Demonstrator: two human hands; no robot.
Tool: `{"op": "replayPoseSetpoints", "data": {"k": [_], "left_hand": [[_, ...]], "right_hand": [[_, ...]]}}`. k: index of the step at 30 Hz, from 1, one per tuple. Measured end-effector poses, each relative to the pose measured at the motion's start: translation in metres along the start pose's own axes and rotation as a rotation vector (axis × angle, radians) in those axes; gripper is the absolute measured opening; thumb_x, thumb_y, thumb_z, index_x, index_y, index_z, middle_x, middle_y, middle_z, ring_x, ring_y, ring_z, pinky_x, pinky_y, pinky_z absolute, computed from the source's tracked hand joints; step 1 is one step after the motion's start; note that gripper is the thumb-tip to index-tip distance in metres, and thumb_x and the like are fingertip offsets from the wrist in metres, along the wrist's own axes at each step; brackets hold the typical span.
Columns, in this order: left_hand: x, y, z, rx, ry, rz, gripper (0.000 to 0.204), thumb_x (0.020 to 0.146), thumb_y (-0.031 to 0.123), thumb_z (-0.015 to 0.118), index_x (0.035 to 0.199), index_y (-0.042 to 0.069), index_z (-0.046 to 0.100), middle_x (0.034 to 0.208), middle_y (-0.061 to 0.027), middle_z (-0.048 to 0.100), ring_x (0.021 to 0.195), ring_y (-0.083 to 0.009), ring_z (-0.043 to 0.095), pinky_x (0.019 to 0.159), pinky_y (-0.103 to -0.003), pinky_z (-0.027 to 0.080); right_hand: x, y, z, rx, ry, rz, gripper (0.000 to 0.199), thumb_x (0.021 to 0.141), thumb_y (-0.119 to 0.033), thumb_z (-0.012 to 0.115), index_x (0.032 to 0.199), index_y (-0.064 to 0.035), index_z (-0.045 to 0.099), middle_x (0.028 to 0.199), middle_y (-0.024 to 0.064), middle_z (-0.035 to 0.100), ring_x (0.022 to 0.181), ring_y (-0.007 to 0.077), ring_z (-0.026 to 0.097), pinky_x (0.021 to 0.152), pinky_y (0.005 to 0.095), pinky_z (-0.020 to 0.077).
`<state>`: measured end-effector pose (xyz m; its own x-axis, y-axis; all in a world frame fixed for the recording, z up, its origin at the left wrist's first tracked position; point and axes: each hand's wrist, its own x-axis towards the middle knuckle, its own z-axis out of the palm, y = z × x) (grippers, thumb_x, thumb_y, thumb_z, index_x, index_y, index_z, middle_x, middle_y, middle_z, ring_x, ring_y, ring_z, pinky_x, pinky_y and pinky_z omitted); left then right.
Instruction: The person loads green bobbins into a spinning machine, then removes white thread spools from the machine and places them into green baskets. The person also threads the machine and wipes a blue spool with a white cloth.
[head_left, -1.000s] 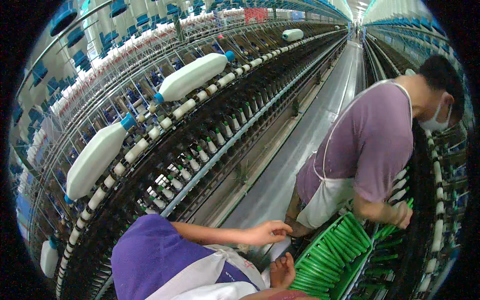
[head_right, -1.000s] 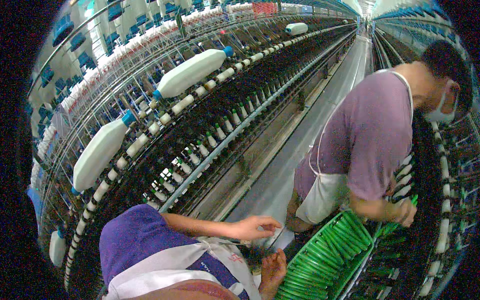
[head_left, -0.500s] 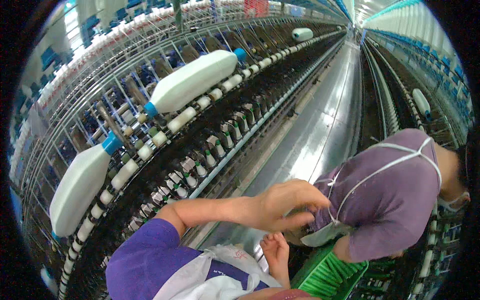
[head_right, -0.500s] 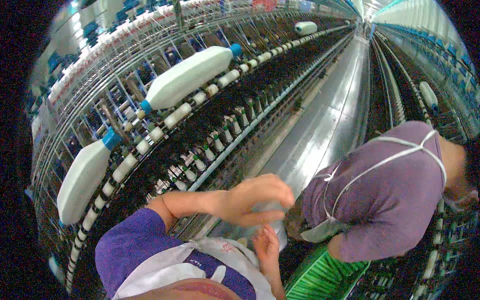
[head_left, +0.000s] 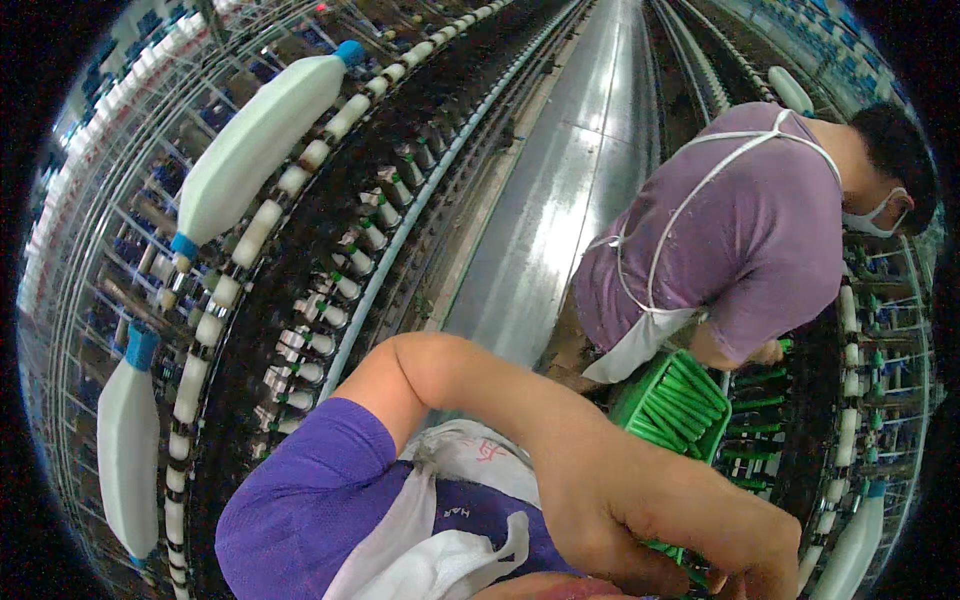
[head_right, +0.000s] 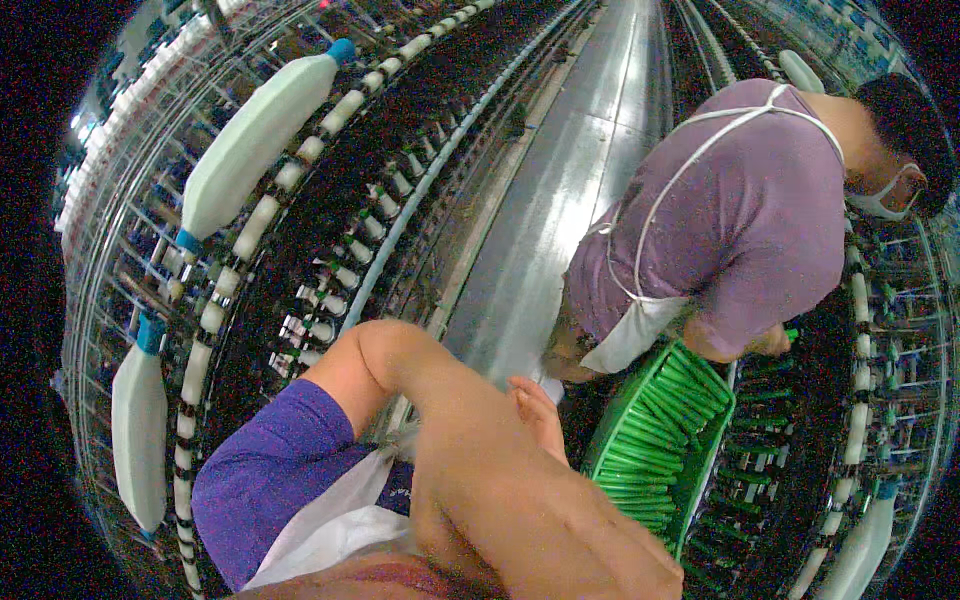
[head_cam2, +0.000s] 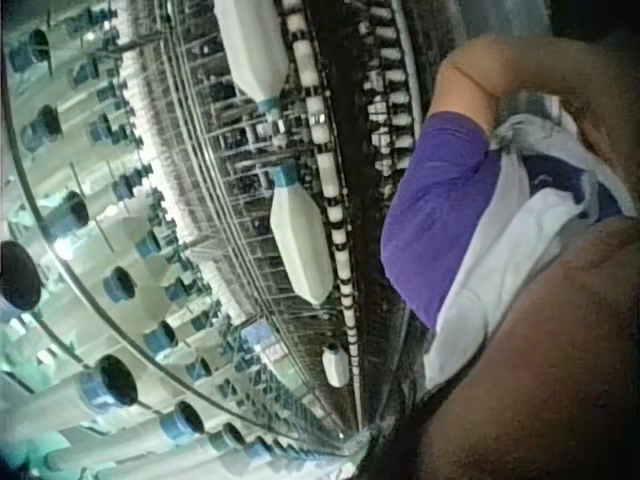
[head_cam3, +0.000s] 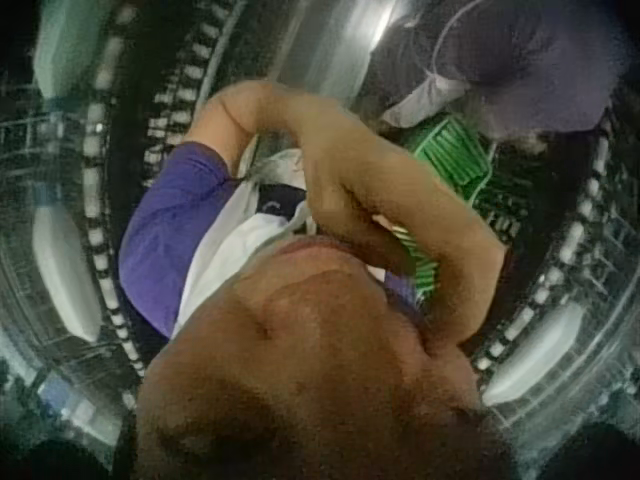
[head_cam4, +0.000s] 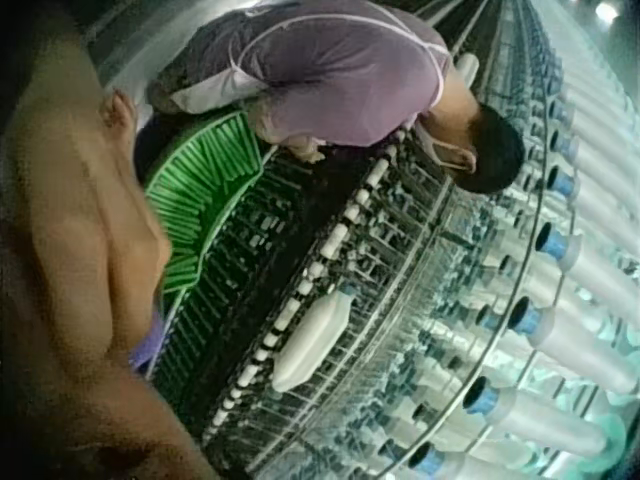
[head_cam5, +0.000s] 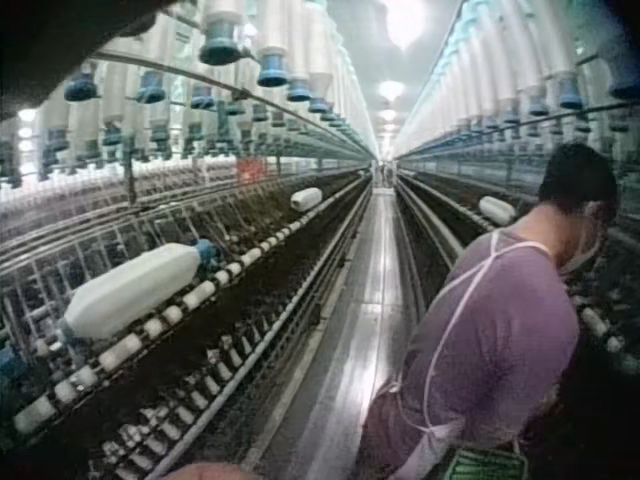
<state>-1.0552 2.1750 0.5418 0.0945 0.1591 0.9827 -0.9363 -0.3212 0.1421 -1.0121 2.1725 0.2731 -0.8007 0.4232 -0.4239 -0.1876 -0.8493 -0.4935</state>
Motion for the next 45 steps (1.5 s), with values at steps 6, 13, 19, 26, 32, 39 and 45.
{"op": "replayPoseSetpoints", "data": {"k": [6,13,19,26,32,39,45], "left_hand": [[0.001,0.024,-0.023,-0.094,0.041,-0.146,0.026,0.093,0.002,0.037,0.112,-0.005,0.052,0.103,-0.0138,0.054,0.089,-0.0267,0.054,0.077,-0.038,0.042],[-0.006,0.076,-0.072,0.140,-0.016,-0.052,0.025,0.092,0.001,0.038,0.110,-0.003,0.055,0.101,-0.0142,0.056,0.091,-0.0284,0.054,0.080,-0.040,0.041],[-0.015,0.121,-0.098,-0.068,0.024,-0.157,0.026,0.090,0.000,0.039,0.113,-0.005,0.051,0.105,-0.0162,0.055,0.093,-0.0292,0.055,0.080,-0.037,0.043],[-0.046,0.165,-0.198,0.420,-0.132,-0.590,0.010,0.085,0.014,0.063,0.089,0.006,0.058,0.096,-0.0094,0.054,0.096,-0.0276,0.051,0.081,-0.038,0.042],[-0.043,0.170,-0.334,0.966,-0.064,-0.747,0.016,0.081,0.012,0.066,0.083,0.003,0.052,0.085,-0.0082,0.052,0.081,-0.0243,0.054,0.072,-0.033,0.045],[0.006,0.273,-0.497,1.766,-0.235,-1.245,0.034,0.079,0.022,0.064,0.108,0.008,0.056,0.102,-0.0156,0.055,0.094,-0.0345,0.057,0.079,-0.043,0.047],[0.047,0.417,-0.535,2.291,-0.351,-1.341,0.027,0.079,0.021,0.064,0.102,0.007,0.060,0.094,-0.0147,0.057,0.093,-0.0332,0.057,0.077,-0.043,0.048]], "right_hand": [[0.012,-0.013,-0.012,0.077,0.052,-0.037,0.027,0.085,-0.015,0.058,0.110,-0.0038,0.053,0.077,0.0008,0.053,0.069,0.0119,0.048,0.064,0.0234,0.0401],[0.076,-0.026,0.039,0.019,0.083,-0.004,0.029,0.084,-0.016,0.057,0.111,-0.0036,0.053,0.074,-0.0002,0.049,0.071,0.0118,0.047,0.064,0.0233,0.0379],[0.127,-0.032,0.080,-0.005,-0.151,0.023,0.031,0.088,-0.018,0.056,0.115,-0.0039,0.050,0.083,0.0000,0.051,0.077,0.0120,0.049,0.071,0.0244,0.0418],[0.179,-0.064,0.062,0.076,-0.026,0.020,0.028,0.086,-0.016,0.057,0.112,-0.0051,0.051,0.081,0.0014,0.053,0.075,0.0129,0.049,0.068,0.0261,0.0410],[0.272,-0.140,0.048,0.150,-0.094,0.033,0.024,0.085,-0.013,0.057,0.107,-0.0062,0.053,0.077,0.0029,0.054,0.070,0.0135,0.048,0.062,0.0276,0.0389],[0.439,-0.248,0.127,0.135,-0.440,-0.068,0.027,0.084,-0.011,0.057,0.110,-0.0034,0.053,0.075,0.0030,0.054,0.065,0.0139,0.046,0.060,0.0272,0.0367],[0.531,-0.308,0.240,-0.046,-0.751,-0.165,0.026,0.086,-0.009,0.056,0.110,-0.0023,0.054,0.077,0.0060,0.055,0.067,0.0145,0.047,0.061,0.0280,0.0373]]}}
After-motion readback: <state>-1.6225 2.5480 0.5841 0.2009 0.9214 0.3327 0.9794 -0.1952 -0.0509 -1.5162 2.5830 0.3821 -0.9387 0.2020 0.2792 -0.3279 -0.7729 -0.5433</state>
